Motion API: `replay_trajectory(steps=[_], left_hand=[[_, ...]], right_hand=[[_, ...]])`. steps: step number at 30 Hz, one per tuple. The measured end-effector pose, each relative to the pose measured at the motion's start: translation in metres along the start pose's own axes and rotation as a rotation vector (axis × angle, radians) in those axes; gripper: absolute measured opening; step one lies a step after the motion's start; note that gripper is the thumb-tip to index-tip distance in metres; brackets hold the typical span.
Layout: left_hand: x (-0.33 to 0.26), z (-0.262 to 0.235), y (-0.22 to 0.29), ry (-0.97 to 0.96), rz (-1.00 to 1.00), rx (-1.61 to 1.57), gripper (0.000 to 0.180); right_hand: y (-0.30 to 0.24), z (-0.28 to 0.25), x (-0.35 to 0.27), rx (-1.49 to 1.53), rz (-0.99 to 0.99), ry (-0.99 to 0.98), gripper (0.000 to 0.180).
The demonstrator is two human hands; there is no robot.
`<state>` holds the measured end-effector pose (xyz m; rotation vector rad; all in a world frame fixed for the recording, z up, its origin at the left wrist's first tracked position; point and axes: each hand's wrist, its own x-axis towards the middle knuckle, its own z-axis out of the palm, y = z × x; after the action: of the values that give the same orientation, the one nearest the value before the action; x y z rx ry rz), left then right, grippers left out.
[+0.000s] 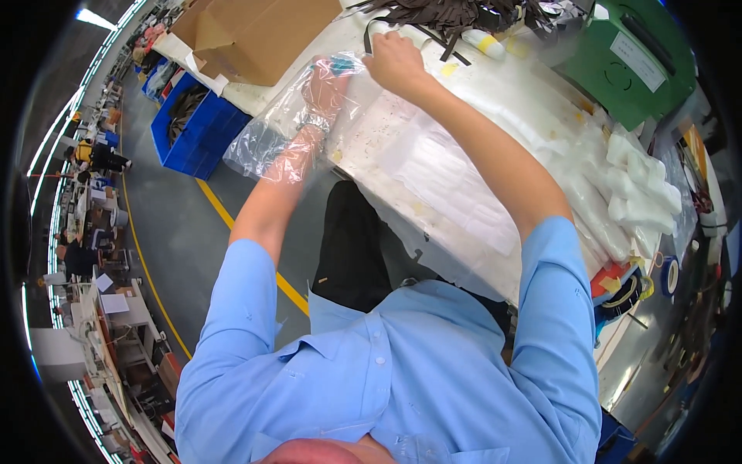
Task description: Counting and packing metal hardware buckles into small plastic bags.
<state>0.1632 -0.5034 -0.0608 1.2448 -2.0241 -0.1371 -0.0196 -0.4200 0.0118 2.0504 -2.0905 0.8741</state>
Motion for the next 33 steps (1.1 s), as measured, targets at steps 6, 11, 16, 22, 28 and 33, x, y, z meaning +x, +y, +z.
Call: replay_trajectory(steps=[6, 11, 16, 22, 28, 33], left_hand=[[0.007, 0.027, -0.049, 0.383, 0.361, -0.074, 0.028], [0.021, 0.025, -0.045, 0.099, 0.152, 0.217, 0.034], [0.035, 0.028, -0.024, -0.033, 0.112, 0.100, 0.034], [0.037, 0.029, -0.069, -0.100, 0.078, -0.357, 0.042], [0.005, 0.052, -0.029, 0.053, 0.048, -0.314, 0.035], [0.031, 0.064, -0.059, 0.062, 0.108, -0.255, 0.030]], right_hand=[[0.041, 0.027, 0.022, 0.408, 0.353, -0.468, 0.032], [0.056, 0.035, 0.017, 0.261, 0.170, -0.335, 0.024], [0.072, 0.044, 0.015, 0.089, 0.169, -0.206, 0.022], [0.064, 0.053, 0.031, -0.223, 0.030, -0.264, 0.018], [0.034, 0.057, 0.050, 0.120, -0.416, 0.168, 0.037], [-0.004, 0.098, 0.082, 0.349, -0.511, -0.033, 0.050]])
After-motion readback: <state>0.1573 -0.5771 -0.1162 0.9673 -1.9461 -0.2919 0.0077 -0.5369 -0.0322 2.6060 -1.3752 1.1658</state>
